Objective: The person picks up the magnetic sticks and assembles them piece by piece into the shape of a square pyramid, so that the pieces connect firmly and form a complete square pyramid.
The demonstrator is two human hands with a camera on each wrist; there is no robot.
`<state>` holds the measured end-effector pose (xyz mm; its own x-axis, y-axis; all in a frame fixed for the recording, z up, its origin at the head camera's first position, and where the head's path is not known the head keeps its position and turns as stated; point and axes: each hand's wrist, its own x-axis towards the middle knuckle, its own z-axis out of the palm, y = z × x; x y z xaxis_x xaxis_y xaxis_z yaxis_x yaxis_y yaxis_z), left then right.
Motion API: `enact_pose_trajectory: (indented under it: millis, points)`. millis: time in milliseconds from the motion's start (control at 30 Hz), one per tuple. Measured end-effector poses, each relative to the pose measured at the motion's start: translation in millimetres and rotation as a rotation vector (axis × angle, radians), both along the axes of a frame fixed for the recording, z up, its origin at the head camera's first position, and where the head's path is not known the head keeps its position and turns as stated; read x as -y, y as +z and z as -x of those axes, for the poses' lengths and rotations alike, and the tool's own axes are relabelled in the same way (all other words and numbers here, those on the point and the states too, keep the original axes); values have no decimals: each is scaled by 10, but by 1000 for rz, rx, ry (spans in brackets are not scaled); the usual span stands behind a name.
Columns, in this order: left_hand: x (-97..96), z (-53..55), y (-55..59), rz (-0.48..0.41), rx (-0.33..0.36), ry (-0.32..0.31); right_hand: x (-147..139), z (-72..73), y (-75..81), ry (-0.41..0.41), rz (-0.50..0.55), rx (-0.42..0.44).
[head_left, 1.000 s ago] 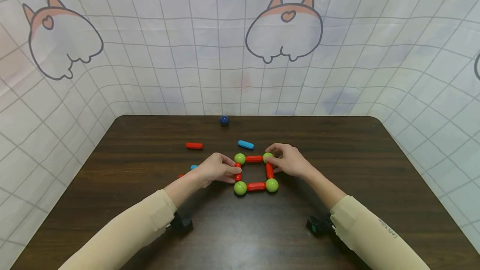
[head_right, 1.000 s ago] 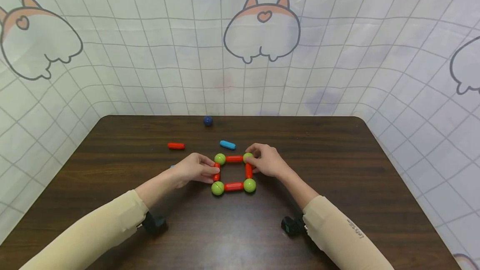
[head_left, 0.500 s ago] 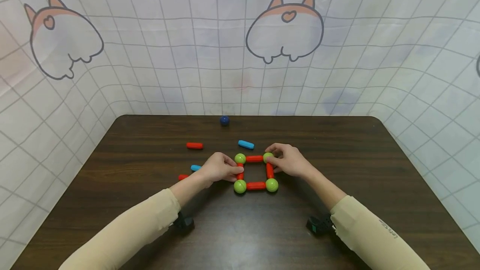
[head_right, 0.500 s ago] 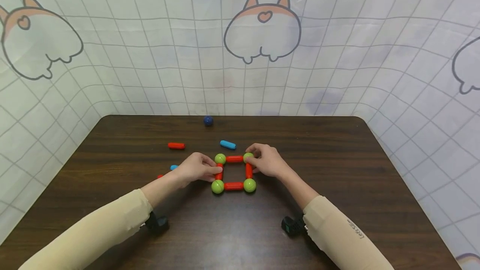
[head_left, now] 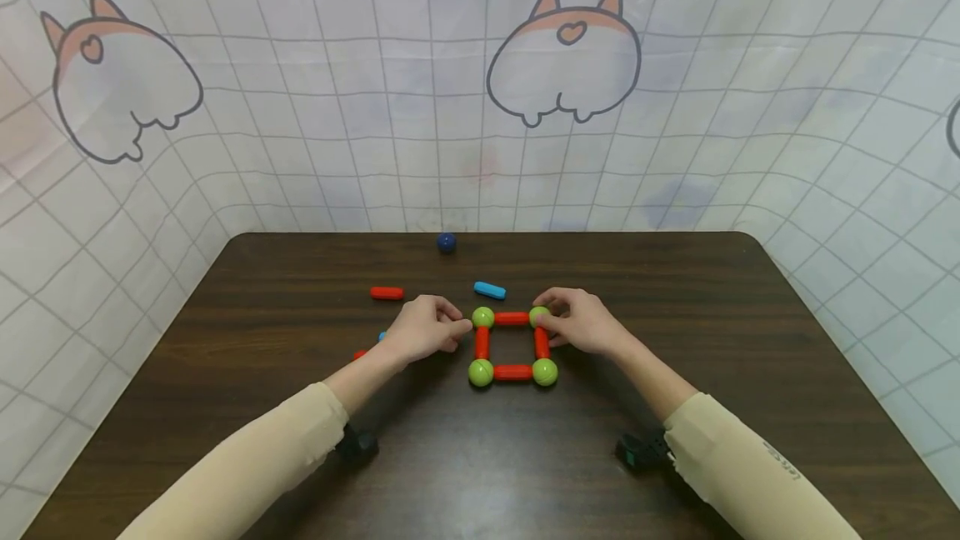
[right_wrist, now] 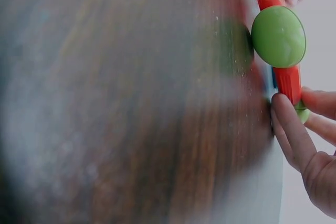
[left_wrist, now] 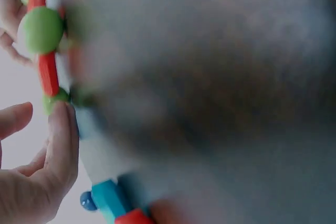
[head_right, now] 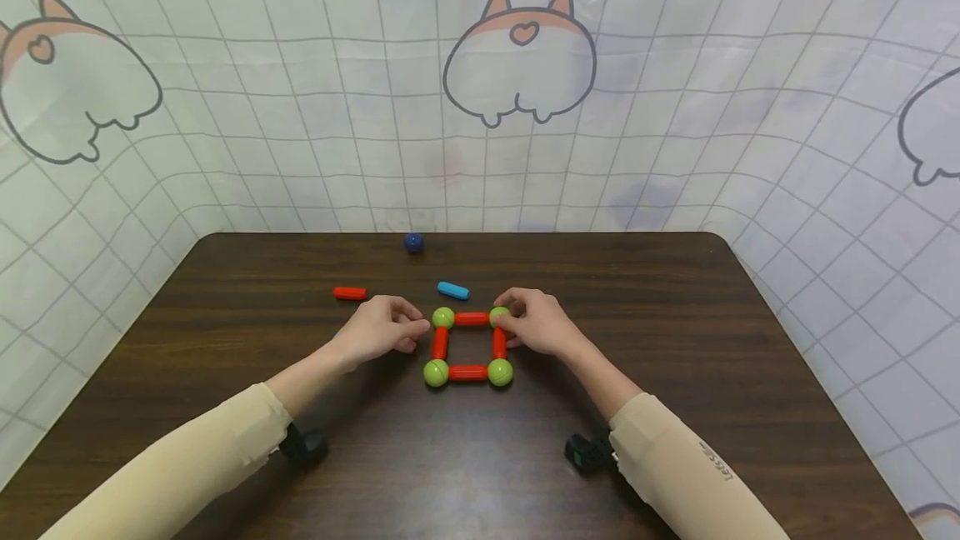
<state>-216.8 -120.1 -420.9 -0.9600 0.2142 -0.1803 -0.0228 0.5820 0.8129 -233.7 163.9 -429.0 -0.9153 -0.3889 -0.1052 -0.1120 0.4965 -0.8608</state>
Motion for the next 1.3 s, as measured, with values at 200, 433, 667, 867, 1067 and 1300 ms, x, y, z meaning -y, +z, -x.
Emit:
enact_pose_trajectory:
  millis: [200,433,667,867,1067,1300]
  points:
    - [95,96,76,141,-189,-77,-36,2,-1,-5,0,8]
    - [400,155,119,200,-187,-205,-29,4,-13,-4,12,1]
    - [757,110,164,268,-157,-299,-24,-2,2,0,13,-8]
    - [867,102,206,268,-104,-332,-37,9,10,-5,3,0]
    - [895,133,175,284,-97,-353,-40,1,3,-1,3,6]
    - [905,163,128,298,-128,-383,-37,-1,0,3,0,9]
